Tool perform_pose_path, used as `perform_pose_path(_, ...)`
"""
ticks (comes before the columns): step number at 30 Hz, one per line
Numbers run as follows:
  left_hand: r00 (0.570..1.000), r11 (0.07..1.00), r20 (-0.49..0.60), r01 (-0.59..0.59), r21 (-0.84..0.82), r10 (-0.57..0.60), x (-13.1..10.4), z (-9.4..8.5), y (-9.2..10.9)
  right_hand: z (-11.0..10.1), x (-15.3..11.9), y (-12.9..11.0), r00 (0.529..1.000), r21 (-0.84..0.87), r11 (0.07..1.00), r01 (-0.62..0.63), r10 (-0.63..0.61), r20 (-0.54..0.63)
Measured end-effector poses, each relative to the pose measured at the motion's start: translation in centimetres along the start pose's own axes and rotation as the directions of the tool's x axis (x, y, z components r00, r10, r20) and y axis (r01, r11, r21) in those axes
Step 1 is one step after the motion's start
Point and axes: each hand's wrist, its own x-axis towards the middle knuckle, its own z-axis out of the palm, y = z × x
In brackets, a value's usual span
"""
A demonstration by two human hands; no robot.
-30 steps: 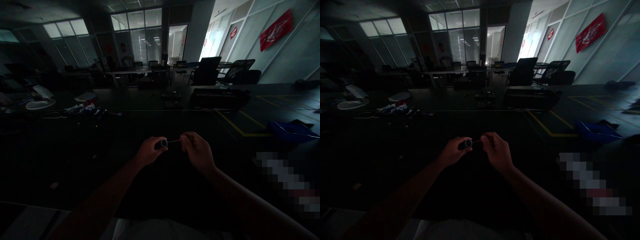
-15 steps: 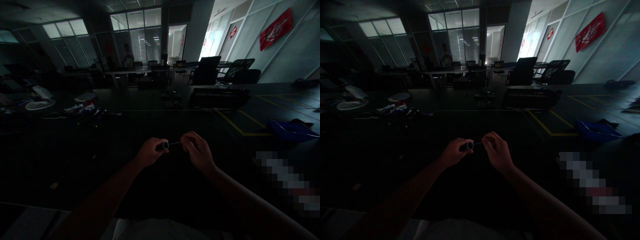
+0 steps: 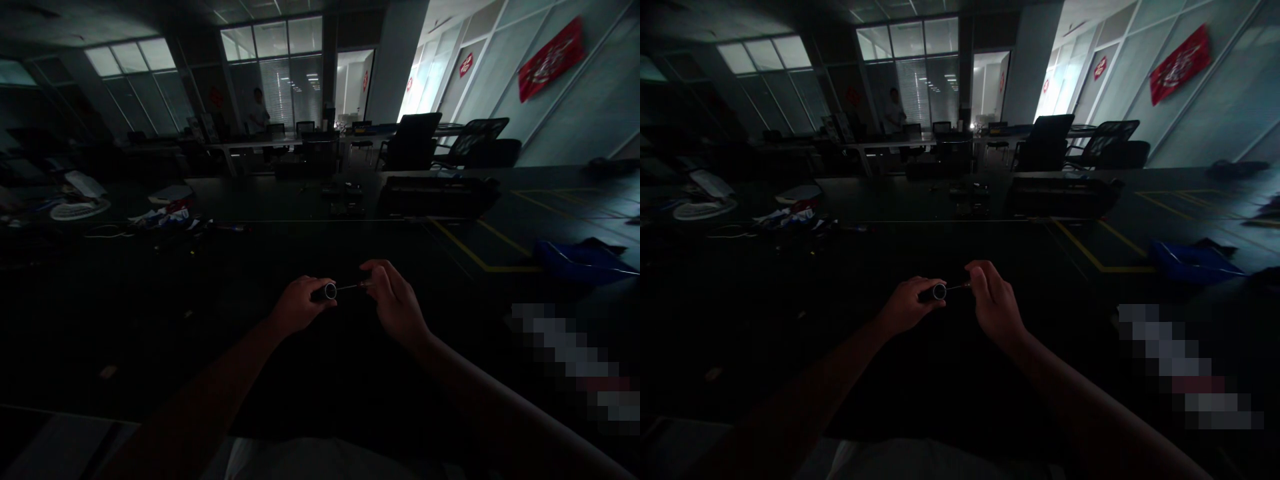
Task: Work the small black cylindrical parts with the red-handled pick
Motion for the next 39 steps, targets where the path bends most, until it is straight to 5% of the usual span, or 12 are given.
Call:
perform_pose_path(10,0.997,0.998,-0.056,0.058,-0.022,-0.059,0.0,-0.6,0.5,0.3,-0.3,0.2,0.992,-0.055,0.995,0.083,-0.088,-0.090)
perform_pose_path(15,0.999,0.999,0.000,0.045,0.013,-0.045,-0.1,-0.2,0.3,0.4,0.1,0.0,0.994,-0.006,0.998,0.060,-0.060,-0.089)
perform_pose_path(19,0.997,0.996,-0.021,-0.078,-0.035,0.078,0.0,-0.2,0.0,0.3,1.4,0.5,0.983,0.206,0.972,-0.110,0.136,-0.120)
perform_pose_path(21,0.995,0.994,-0.062,-0.088,-0.059,0.084,0.1,-0.4,-0.1,0.2,2.1,0.9,0.952,0.455,0.855,-0.250,0.303,-0.048)
perform_pose_path(24,0.998,0.998,-0.062,-0.027,-0.061,0.023,0.2,-0.6,-0.2,0.2,2.6,1.5,0.942,0.503,0.828,-0.248,0.327,-0.074)
perform_pose_path(31,0.999,0.998,-0.024,0.024,-0.050,-0.025,0.2,-0.7,0.2,0.4,1.5,1.3,0.970,0.237,0.969,-0.070,0.121,-0.211)
perform_pose_path(39,0.999,0.999,-0.025,0.038,0.017,-0.038,0.2,-0.4,-0.1,0.2,0.9,0.8,0.976,-0.020,1.000,0.019,-0.023,-0.217)
